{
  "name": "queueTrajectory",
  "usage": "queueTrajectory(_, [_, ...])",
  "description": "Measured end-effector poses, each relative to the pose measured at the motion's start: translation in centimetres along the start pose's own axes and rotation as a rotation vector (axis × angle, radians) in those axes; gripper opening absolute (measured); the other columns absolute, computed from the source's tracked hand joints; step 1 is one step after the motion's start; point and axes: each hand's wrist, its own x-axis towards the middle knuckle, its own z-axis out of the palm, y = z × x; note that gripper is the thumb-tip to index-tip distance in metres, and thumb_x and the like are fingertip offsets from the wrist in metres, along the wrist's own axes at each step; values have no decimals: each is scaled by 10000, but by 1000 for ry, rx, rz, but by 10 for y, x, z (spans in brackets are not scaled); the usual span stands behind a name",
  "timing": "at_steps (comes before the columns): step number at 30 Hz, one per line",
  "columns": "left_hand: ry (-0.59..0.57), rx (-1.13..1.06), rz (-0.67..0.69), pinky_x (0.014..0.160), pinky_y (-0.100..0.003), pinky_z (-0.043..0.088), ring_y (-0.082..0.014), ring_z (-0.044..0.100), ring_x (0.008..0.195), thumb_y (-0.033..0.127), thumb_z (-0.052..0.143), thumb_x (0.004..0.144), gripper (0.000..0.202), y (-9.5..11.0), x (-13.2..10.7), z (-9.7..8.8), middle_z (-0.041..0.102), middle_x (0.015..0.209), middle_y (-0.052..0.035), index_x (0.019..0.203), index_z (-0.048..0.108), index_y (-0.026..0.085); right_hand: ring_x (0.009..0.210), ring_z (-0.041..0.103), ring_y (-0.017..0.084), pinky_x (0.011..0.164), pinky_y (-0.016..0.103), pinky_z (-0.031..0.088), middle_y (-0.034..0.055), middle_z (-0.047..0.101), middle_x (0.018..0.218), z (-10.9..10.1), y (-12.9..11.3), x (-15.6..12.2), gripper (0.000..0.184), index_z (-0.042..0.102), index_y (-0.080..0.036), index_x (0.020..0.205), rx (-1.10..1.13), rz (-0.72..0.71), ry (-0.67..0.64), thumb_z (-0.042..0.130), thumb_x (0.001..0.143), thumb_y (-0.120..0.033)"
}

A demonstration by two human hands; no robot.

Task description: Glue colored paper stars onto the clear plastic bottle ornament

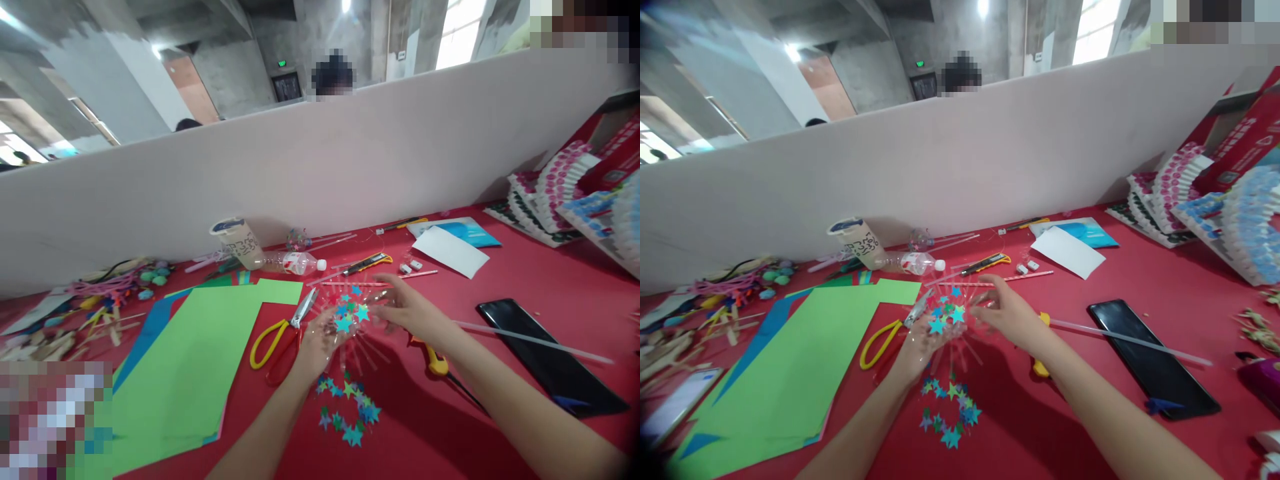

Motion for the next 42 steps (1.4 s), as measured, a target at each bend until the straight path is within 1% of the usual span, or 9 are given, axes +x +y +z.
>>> queueTrajectory(3, [-80,88,-2,800,-351,521,-203,667,749,213,800,523,261,-4,2,-3,708,761,-27,724,642,160,597,629,142,535,296,551,-3,622,805,10,14,6,470,393,-211,1166,52,21,-26,550,726,-160])
queueTrajectory(8, [-114,194,-18,799,-341,512,-183,668,722,236,764,585,295,-11,6,-13,714,764,-36,841,646,150,554,637,127,515,267,544,-25,632,752,16,28,12,393,431,-219,1078,65,31,-21,481,710,-91])
queueTrajectory(16, [-90,295,-57,894,-364,474,-212,644,972,97,623,622,353,3,-2,-29,700,1013,-56,967,636,170,554,651,127,517,261,550,-11,655,762,14,48,20,424,432,-197,1099,-30,78,-26,444,713,-21])
queueTrajectory(21, [-105,291,-95,893,-368,482,-199,646,982,7,526,565,469,6,-3,-34,695,1036,-60,1000,608,164,568,659,134,522,252,547,12,680,788,13,48,20,374,443,-195,1110,-165,90,-39,473,759,-70])
queueTrajectory(27, [-96,331,-96,855,-360,498,-208,651,971,35,528,576,451,11,-4,-36,698,985,-85,1007,588,155,550,648,136,508,244,526,3,674,773,8,44,18,296,499,-205,1078,-349,65,-27,541,784,-202])
queueTrajectory(32, [-91,444,-41,804,-327,503,-178,675,840,67,531,592,383,16,-3,-40,701,878,-55,959,591,158,601,644,170,532,269,484,27,685,799,1,33,15,327,530,-209,1071,-517,-21,78,577,787,-364])
queueTrajectory(37, [59,690,86,559,-239,408,-130,562,553,278,566,723,108,28,-8,-55,581,615,42,790,565,193,707,619,181,622,296,447,69,657,964,-12,10,-4,318,555,-207,1054,-650,-171,327,513,834,-434])
queueTrajectory(39, [95,792,130,527,-231,339,-118,486,507,357,560,754,176,34,-14,-58,507,544,61,676,539,201,671,605,168,601,276,436,43,661,842,-13,5,-17,241,590,-202,974,-710,-296,378,499,853,-388])
queueTrajectory(42, [83,905,151,505,-239,289,-116,425,473,408,494,807,311,38,-28,-58,445,489,58,576,496,201,660,612,158,592,260,434,29,669,789,-11,8,-36,196,621,-198,891,-757,-405,306,470,880,-321])
